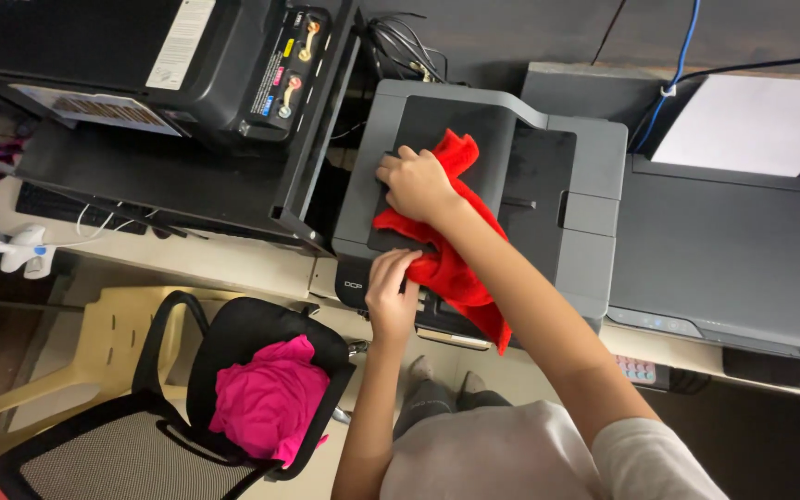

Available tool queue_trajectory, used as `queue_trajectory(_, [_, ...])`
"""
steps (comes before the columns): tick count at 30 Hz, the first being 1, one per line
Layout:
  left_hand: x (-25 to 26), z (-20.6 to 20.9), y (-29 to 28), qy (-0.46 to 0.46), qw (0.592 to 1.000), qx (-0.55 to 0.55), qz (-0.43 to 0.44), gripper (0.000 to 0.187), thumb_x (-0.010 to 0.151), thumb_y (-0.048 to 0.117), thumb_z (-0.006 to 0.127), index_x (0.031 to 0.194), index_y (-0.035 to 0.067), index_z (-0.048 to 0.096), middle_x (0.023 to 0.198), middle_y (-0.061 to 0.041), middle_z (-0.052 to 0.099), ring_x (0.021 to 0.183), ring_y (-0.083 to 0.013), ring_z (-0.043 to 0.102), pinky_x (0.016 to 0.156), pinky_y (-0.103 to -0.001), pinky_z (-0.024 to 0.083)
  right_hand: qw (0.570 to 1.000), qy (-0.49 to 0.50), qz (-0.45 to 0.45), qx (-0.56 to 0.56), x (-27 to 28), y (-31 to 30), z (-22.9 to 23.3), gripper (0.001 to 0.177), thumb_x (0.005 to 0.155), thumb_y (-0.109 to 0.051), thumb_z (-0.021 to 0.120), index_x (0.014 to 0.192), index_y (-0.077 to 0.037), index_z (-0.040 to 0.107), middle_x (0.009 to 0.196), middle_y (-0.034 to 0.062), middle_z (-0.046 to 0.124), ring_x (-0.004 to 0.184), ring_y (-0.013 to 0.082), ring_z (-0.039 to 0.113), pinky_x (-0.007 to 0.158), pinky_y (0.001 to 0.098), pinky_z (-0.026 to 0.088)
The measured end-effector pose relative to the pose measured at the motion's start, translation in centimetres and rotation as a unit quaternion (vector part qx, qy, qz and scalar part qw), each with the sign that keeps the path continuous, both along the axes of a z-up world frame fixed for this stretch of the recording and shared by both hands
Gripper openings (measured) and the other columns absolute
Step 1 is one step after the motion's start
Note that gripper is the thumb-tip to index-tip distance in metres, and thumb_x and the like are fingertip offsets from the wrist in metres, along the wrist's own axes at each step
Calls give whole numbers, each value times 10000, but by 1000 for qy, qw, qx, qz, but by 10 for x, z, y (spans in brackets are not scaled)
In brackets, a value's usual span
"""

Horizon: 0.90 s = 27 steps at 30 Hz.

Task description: The person uses a red cloth to wipe the exterior surfaces of two printers on a desk. They clean the top, sides, and front of the first printer, including the scanner lid and control panel, before moving to the second printer to wipe its top and side surfaces.

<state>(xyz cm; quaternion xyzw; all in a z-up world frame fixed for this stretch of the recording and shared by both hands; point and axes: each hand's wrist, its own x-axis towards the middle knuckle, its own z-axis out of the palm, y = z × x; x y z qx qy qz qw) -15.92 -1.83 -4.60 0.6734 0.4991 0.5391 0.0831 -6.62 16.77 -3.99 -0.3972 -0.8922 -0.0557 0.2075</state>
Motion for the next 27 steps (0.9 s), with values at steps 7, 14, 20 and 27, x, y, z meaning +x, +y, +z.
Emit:
queue_trajectory(7, [-3, 17, 1, 20, 1000, 17, 8, 328, 799, -97, 710, 1110, 8, 707, 1078, -159, 708, 1084, -364, 681, 992, -448, 554, 999, -4, 41, -22, 8, 4, 55, 300, 750, -255, 756, 1034, -158, 745, 1110, 22, 663, 984, 270, 659, 741, 440, 560])
queue_trajectory(14, [-30, -13, -8, -116, 990, 45, 60, 301, 874, -92, 592, 1168, -30, 624, 1084, -172, 686, 1006, -265, 689, 933, -363, 567, 998, 51, 12, 30, 18, -5, 61, 236, 779, -228, 749, 999, -142, 740, 1063, 27, 669, 970, 267, 663, 728, 418, 568])
queue_trajectory(20, [-20, -13, -15, -187, 980, -44, 45, 358, 889, -58, 487, 1238, -44, 565, 1054, -150, 694, 938, -212, 690, 895, -333, 562, 1000, 21, 12, 13, 11, -5, 24, 201, 765, -229, 744, 945, -141, 748, 1019, 11, 690, 986, 255, 656, 739, 411, 569])
queue_trajectory(27, [22, 15, 17, -248, 949, -157, -119, 394, 955, -54, 467, 1337, -4, 551, 1168, -144, 702, 1066, -193, 685, 958, -319, 538, 959, 212, -171, 78, 96, -11, 28, 196, 910, -18, 636, 1080, -46, 543, 1086, 207, 572, 1030, 417, 597, 909, 493, 534])
